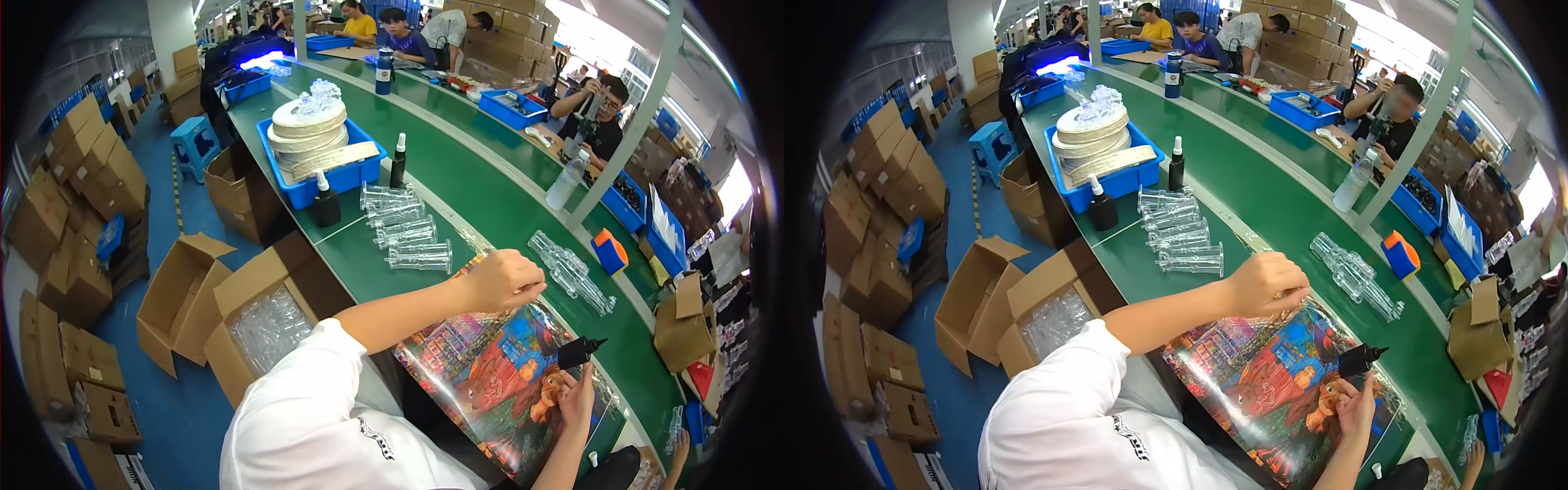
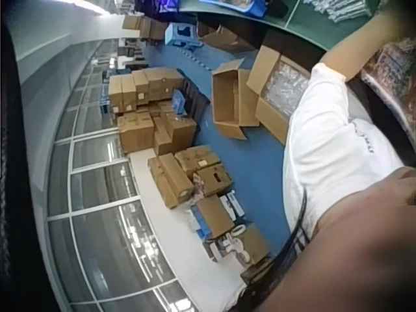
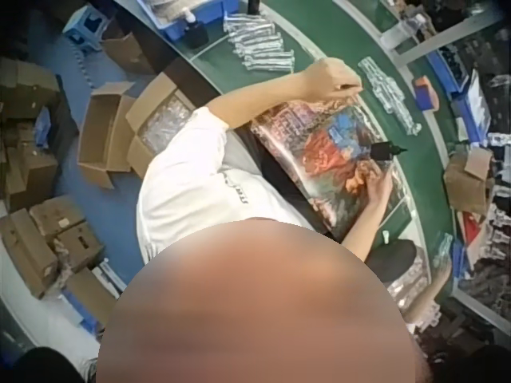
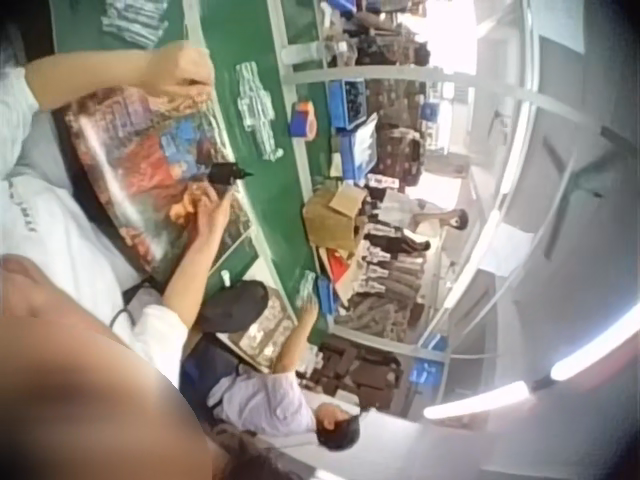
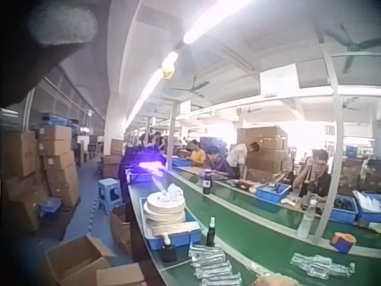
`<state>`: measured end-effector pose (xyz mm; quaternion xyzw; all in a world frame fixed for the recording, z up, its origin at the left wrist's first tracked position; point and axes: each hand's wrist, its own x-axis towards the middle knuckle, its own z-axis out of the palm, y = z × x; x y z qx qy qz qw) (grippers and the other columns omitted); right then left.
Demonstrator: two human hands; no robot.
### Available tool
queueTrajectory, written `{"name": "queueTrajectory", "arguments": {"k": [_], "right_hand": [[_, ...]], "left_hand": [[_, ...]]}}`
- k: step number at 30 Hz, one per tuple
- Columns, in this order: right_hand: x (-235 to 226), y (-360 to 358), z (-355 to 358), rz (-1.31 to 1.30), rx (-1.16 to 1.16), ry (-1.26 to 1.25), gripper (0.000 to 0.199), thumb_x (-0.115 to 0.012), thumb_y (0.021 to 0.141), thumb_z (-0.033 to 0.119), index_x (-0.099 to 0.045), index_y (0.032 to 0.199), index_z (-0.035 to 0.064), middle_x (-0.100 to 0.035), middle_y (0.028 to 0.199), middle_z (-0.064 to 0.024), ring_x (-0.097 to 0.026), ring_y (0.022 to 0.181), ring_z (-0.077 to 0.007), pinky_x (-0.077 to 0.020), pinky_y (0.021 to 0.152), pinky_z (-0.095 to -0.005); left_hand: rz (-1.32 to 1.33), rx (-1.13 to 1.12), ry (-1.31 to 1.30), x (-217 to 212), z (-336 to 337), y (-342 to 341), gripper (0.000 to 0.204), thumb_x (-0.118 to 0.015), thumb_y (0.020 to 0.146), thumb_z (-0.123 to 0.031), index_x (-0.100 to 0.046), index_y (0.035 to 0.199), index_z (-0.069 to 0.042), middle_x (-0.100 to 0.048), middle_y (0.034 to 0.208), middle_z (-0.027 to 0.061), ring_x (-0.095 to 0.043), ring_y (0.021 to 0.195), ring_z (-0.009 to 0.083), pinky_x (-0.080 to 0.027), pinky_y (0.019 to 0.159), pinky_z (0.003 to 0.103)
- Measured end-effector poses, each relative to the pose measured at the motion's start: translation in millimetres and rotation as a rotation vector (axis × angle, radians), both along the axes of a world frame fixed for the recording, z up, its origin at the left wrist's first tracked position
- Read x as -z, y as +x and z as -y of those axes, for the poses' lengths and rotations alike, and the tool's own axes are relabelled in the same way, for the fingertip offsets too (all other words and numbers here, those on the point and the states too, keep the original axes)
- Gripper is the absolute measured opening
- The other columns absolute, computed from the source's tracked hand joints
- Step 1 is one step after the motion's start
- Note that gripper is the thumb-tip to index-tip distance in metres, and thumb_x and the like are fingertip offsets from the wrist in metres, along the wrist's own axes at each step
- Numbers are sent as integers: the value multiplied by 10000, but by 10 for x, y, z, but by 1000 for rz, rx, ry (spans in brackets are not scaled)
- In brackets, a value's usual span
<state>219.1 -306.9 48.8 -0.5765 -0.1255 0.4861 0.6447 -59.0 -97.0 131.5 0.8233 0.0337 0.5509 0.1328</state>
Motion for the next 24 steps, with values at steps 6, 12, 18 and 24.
{"name": "queueTrajectory", "arguments": {"k": [6, 12, 18, 24], "right_hand": [[79, 5, -158, -287, -75, 115, 435, -451, 919, 478, -430, 1272, 225, -622, 1043, -147, -610, 544, -135, -501, 460, -211], [62, -96, -334, -528, 24, 242, 409, -464, 919, 446, -511, 1180, 136, -595, 1112, -147, -640, 665, -169, -523, 502, -209], [386, 14, -282, -554, 192, 308, 362, -507, 920, 336, -538, 1182, 87, -586, 1121, -122, -629, 784, -174, -522, 560, -201], [96, -263, -367, -325, 99, 301, 403, -593, 879, 202, -503, 1260, 108, -598, 1066, -99, -618, 801, -171, -528, 592, -208]], "left_hand": [[-353, -564, 47, 206, -27, -693, 243, -647, 779, -228, -594, 940, -55, -573, 977, 102, -542, 953, 271, -428, 811, 377], [-466, -802, 63, 565, 39, -1147, 447, -666, 761, -293, -551, 1111, -40, -538, 1105, 130, -462, 1144, 294, -352, 965, 398], [-622, -782, 15, 804, 15, -1281, 521, -673, 748, -305, -518, 1159, -24, -539, 1104, 138, -481, 1118, 289, -358, 957, 401], [-694, -829, -74, 769, -71, -1309, 549, -714, 696, -235, -511, 1171, -51, -546, 1091, 114, -516, 1032, 267, -375, 916, 385]]}}
